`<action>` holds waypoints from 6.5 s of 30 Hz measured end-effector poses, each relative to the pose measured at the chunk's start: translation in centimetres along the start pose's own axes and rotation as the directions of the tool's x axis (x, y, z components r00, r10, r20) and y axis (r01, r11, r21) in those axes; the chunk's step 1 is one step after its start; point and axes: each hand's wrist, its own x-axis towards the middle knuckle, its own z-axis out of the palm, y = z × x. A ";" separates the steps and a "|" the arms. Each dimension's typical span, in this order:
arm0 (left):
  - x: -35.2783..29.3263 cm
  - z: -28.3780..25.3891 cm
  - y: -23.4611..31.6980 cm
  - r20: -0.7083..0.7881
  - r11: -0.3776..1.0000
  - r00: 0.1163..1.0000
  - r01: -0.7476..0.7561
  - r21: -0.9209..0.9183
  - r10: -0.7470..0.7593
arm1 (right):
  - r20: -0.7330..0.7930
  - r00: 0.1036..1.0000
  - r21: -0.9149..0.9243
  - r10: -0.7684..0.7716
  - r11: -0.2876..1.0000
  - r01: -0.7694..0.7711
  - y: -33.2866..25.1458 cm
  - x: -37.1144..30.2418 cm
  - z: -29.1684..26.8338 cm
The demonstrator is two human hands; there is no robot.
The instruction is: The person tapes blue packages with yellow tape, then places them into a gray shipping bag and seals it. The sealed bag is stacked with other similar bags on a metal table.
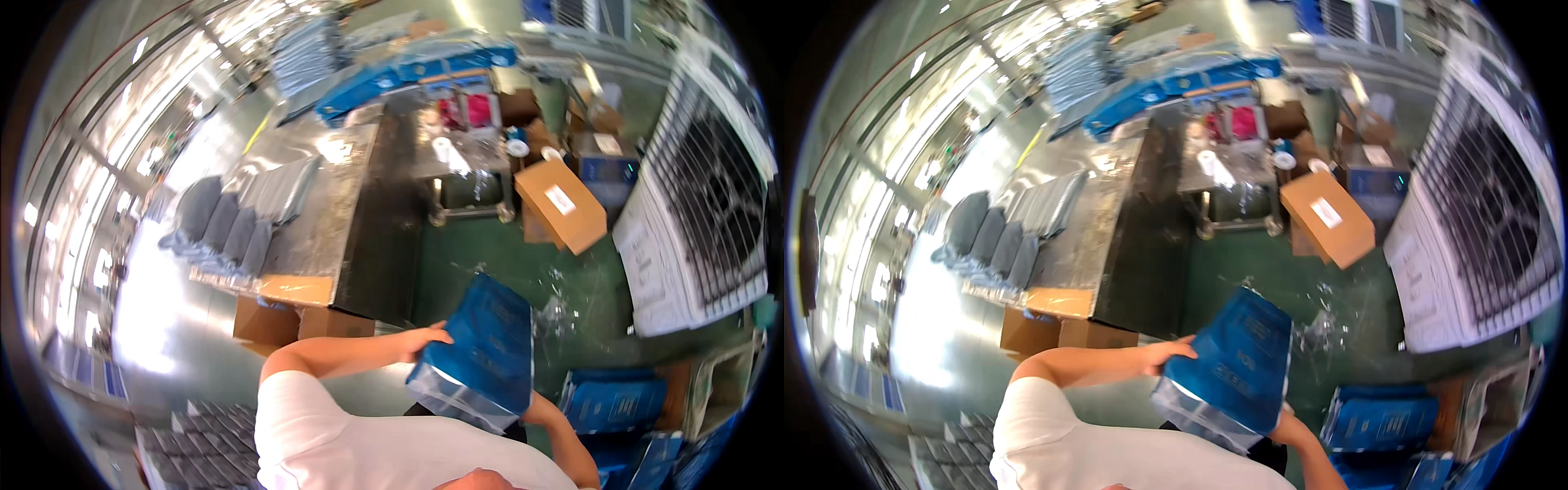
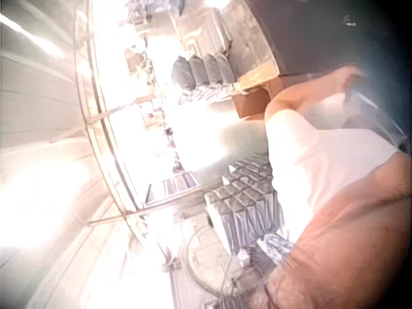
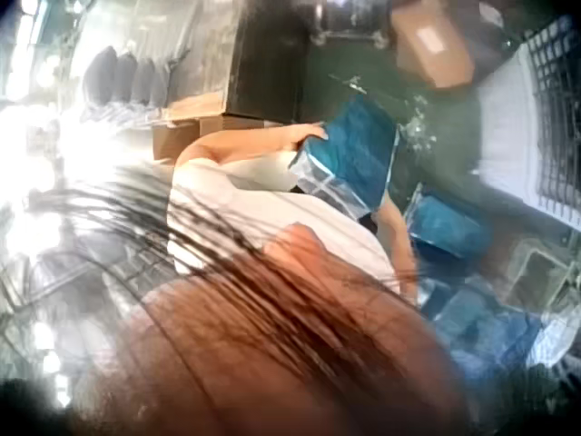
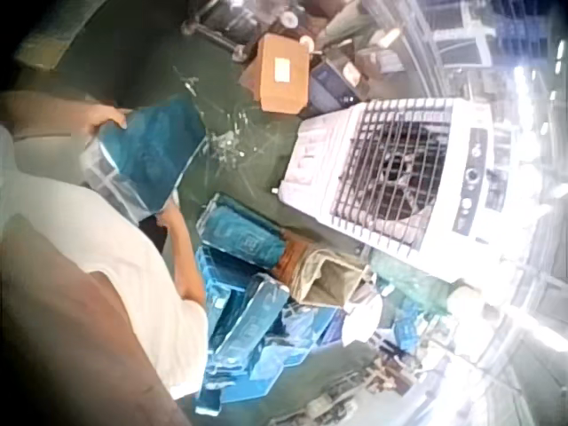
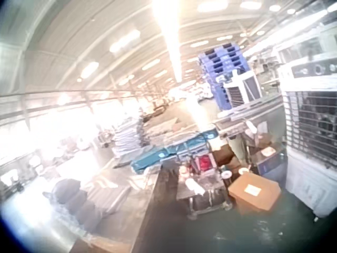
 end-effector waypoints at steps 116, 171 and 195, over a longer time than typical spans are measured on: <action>63.7 9.8 -36.7 -0.047 0.415 0.999 0.033 0.909 0.025 | -0.882 0.130 0.123 0.452 0.490 -0.863 51.4 -20.0 -7.3; 63.9 8.1 -35.4 -0.002 0.507 0.999 0.023 0.862 -0.042 | -0.859 0.143 0.337 0.492 0.752 -0.567 52.0 -20.8 -8.1; 61.1 10.8 -34.5 0.194 0.336 0.981 -0.179 0.925 -0.011 | -0.907 -0.026 0.375 0.420 0.777 -0.506 50.5 -25.4 -8.1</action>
